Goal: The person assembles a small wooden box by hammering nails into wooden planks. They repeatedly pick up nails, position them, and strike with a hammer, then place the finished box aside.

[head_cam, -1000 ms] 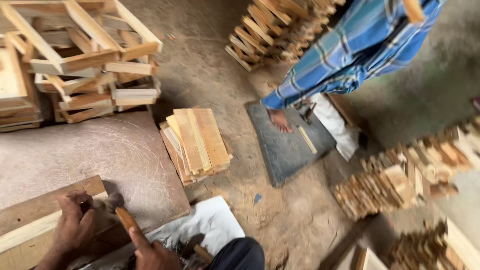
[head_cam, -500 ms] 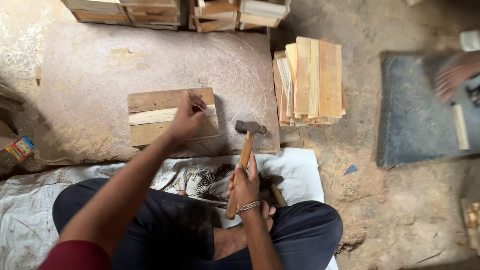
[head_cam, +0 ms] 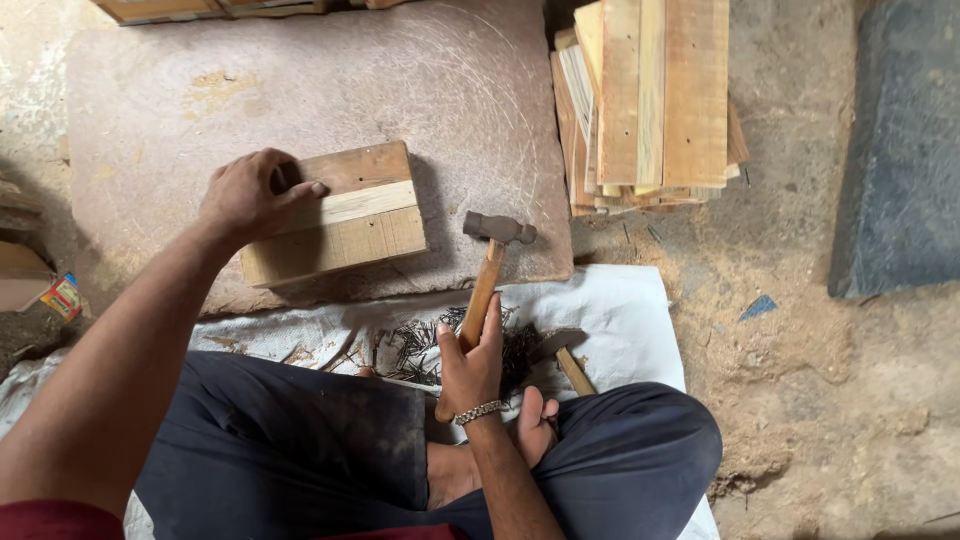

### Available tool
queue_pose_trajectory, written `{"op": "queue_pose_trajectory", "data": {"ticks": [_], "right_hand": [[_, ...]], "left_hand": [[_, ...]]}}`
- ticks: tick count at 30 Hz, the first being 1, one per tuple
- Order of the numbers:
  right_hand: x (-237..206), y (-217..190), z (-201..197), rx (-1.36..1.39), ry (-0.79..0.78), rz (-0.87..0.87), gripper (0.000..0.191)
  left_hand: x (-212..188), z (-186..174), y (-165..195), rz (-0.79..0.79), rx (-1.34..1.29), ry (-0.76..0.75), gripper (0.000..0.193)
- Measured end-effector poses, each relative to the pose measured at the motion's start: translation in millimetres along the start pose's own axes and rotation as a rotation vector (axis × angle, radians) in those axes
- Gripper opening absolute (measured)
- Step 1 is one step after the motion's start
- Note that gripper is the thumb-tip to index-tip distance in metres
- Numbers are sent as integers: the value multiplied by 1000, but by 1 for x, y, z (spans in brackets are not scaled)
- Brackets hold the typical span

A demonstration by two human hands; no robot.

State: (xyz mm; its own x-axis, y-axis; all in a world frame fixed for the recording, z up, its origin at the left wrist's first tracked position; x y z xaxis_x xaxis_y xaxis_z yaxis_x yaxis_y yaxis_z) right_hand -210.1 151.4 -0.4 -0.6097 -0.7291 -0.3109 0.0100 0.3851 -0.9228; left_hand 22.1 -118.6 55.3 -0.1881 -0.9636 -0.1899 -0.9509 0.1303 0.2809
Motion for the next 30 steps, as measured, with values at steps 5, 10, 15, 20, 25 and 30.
{"op": "queue_pose_trajectory", "data": {"ticks": [5,10,15,20,25,30], "right_hand": [[-18,-33,-9,-503,246,-647,88],[-29,-29,38,-76,-303,-178,63],[-38,-9,111,73,-486,37,53],[9,-5,137,-14,-472,-120,59],[85,-12,100,-40,-300,-447,54],[53,-15,79,-194,-158,-280,89]], "left_hand": [[-18,7,-9,-182,-38,-92,67],[-51,3,-20,-220,2,1,69],[-80,-2,-29,-222,-73,84,61],[-101,8,-56,-398,-239,111,53],[-139,38,-59,-465,-754,-82,41],[-123,13,-68,-471,-663,391,45]]}}
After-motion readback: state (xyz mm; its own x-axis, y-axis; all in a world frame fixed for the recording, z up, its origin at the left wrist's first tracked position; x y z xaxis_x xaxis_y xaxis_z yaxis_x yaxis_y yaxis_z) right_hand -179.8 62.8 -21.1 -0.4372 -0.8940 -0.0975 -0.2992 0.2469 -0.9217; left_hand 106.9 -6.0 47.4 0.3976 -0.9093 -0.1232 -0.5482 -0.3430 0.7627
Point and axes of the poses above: each hand's wrist, its own x-axis towards the middle knuckle, its own z-axis out of the palm, y = z × x, the point moved 3 cm from there along x, towards the middle knuckle, and after that the axes turned 8 degrees about y, right-handed, at the moved point
